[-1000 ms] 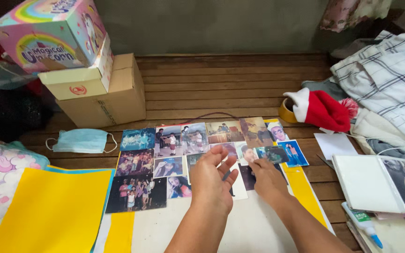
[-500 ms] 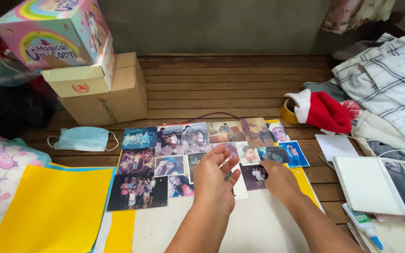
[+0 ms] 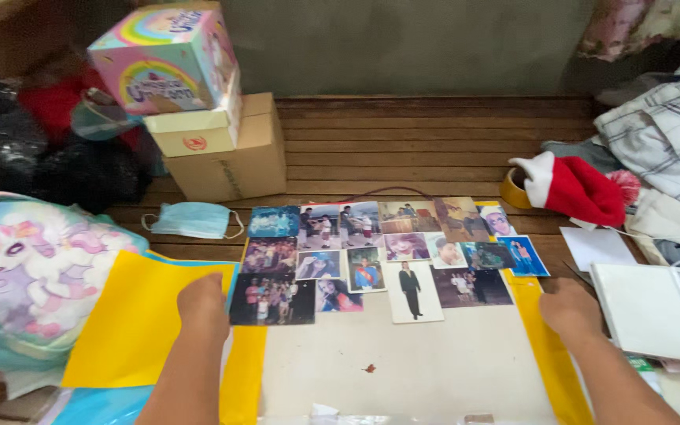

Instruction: The person flips through a photo album, removes a photograph, applies glue to a white card, and places the photograph onto a large board with other photos. They then lift the board to view the arrangement.

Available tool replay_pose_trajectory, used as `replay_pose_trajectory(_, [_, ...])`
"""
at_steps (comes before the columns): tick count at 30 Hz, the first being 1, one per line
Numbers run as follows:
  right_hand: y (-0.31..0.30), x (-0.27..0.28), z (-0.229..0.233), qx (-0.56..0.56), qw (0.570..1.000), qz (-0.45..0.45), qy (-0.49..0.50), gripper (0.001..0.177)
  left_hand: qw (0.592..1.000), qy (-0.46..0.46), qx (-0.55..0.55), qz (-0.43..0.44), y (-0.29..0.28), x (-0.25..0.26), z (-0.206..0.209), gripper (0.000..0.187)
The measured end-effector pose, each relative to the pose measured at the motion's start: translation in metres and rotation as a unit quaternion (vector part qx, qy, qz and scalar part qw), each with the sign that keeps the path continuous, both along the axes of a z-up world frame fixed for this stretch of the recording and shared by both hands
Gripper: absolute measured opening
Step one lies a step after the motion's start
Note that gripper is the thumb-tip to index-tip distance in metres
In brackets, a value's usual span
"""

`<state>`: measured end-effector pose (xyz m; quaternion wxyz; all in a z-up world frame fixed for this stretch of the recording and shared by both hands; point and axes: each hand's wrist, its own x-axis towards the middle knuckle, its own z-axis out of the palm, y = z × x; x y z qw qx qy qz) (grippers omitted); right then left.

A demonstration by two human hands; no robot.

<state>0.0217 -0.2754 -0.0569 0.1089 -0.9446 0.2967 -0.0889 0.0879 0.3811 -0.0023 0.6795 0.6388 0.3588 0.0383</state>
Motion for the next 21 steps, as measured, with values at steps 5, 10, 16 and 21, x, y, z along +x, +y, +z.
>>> replay_pose_trajectory(5, [-0.004, 0.000, -0.008, 0.051, 0.996, -0.003, 0.079, 0.035, 0.983, 0.070, 0.117, -0.126, 0.034, -0.004, -0.067, 0.029])
replay_pose_trajectory(10, [-0.010, -0.005, -0.003, -0.245, 0.909, 0.180, 0.285, 0.030, 0.742, -0.054, 0.595, -0.306, 0.045, 0.005, -0.087, 0.031])
replay_pose_trajectory(16, [-0.006, -0.005, -0.007, 0.329, 0.929, -0.168, -0.030, 0.026, 0.810, 0.090, 0.512, -0.270, 0.046, 0.017, -0.103, 0.031])
replay_pose_trajectory(21, [-0.004, -0.011, 0.022, 0.479, 0.855, -0.155, -0.121, 0.035, 0.666, 0.114, 0.618, -0.401, 0.057, 0.032, -0.108, 0.026])
